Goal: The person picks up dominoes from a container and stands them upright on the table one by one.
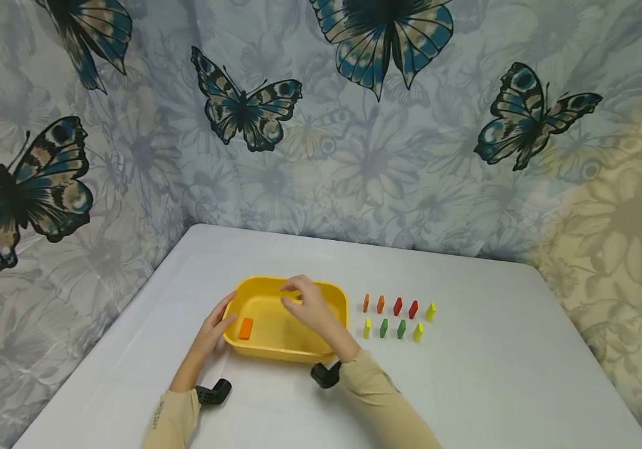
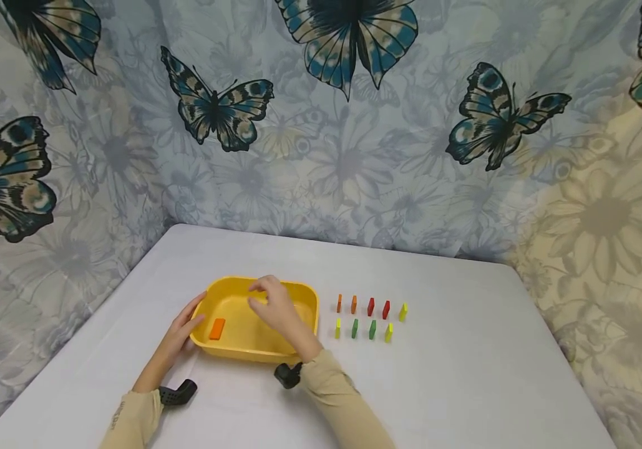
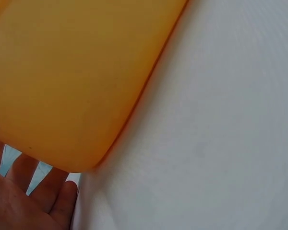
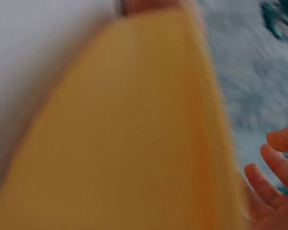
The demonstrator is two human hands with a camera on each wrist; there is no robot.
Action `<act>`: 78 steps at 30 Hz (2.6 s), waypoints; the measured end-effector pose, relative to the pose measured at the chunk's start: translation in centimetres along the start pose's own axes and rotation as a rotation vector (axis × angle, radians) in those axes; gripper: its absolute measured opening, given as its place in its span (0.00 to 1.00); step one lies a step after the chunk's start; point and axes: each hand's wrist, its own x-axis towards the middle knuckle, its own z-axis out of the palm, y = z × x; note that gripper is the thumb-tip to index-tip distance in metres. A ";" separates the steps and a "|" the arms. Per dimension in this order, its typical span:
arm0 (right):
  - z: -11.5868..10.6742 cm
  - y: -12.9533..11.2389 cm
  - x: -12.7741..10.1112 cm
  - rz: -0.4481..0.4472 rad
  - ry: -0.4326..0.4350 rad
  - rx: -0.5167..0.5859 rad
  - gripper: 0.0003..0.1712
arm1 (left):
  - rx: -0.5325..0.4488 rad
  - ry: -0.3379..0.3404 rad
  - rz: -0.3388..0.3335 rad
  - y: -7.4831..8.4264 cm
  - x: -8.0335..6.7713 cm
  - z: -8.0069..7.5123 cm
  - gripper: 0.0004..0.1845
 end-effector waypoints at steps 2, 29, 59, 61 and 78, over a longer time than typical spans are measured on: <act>2.4 -0.4 1.0 0.000 -0.170 -0.069 0.12 | -0.011 0.005 -0.003 0.0 -0.1 0.1 0.27; 5.5 -0.5 0.4 0.477 -0.447 -0.601 0.15 | -0.026 -0.012 -0.011 0.1 0.0 0.3 0.27; -17.5 6.7 -14.5 0.267 -0.017 0.102 0.13 | -0.025 -0.010 0.001 0.7 -1.0 0.2 0.27; -18.6 7.3 -15.5 0.291 0.044 0.044 0.13 | -0.013 -0.010 0.013 0.2 -0.7 0.1 0.27; -19.5 10.2 -17.5 0.577 0.061 -0.245 0.12 | -0.014 -0.004 0.049 -0.2 0.1 0.7 0.27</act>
